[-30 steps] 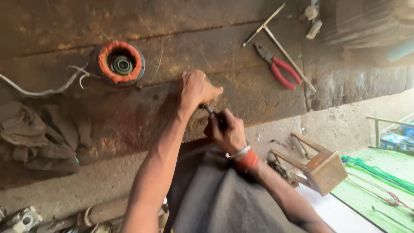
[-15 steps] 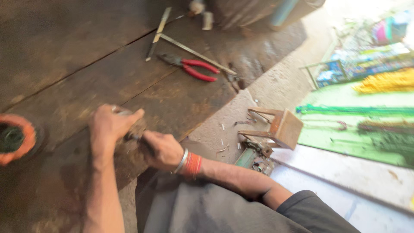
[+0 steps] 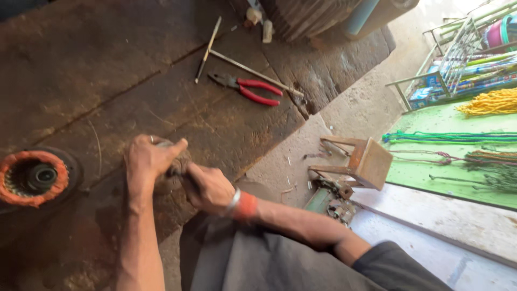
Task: The person cleans a cylindrical motor component with a cloth, then uses a small metal tool to scrape and clean its surface. They repeatedly rotate and inspect the part while working at a cluttered wooden workbench.
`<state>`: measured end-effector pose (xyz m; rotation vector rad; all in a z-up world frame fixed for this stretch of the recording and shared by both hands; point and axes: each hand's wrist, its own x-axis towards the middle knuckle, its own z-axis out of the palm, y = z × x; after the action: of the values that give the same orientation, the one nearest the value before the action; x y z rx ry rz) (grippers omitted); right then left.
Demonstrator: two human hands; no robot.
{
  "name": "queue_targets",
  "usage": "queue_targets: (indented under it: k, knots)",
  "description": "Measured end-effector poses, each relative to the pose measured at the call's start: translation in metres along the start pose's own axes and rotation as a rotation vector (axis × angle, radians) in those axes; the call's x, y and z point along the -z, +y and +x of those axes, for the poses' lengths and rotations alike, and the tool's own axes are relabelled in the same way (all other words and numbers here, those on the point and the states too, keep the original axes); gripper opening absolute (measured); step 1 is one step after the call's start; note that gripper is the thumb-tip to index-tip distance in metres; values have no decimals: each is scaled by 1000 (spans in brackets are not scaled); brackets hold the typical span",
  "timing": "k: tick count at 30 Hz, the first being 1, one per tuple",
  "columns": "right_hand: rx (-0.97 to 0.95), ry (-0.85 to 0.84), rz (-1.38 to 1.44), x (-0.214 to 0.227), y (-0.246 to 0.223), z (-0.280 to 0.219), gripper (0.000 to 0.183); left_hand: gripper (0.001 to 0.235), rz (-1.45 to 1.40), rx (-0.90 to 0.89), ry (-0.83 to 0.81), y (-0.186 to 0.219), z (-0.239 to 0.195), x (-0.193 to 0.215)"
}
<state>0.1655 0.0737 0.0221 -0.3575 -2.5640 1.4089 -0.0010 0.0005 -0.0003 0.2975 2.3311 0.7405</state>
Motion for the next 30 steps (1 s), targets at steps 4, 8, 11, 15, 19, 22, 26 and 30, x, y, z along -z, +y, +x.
queue_targets:
  k: [4,8,11,15,19,22,26,30]
  knots:
    - [26,-20,-3,4,1,0,17,57,22,-20,7,-4,2,-4]
    - [-9,-38,-3,9,-9,7,15,57,3,-44,20,-1,2,1]
    - [62,-39,21,8,-9,12,19,55,26,-34,10,1,2,2]
    - [45,-71,-54,5,-3,3,15,57,35,21,-24,0,3,2]
    - [177,-27,-29,6,-5,6,21,55,41,39,-10,0,4,0]
    - [174,-87,-17,5,-10,10,28,54,0,-30,48,-4,3,-1]
    - [122,-125,-56,1,-5,11,18,51,1,-39,66,-4,5,-2]
    - [120,-101,-100,-6,2,3,19,50,-11,1,29,-7,1,-1]
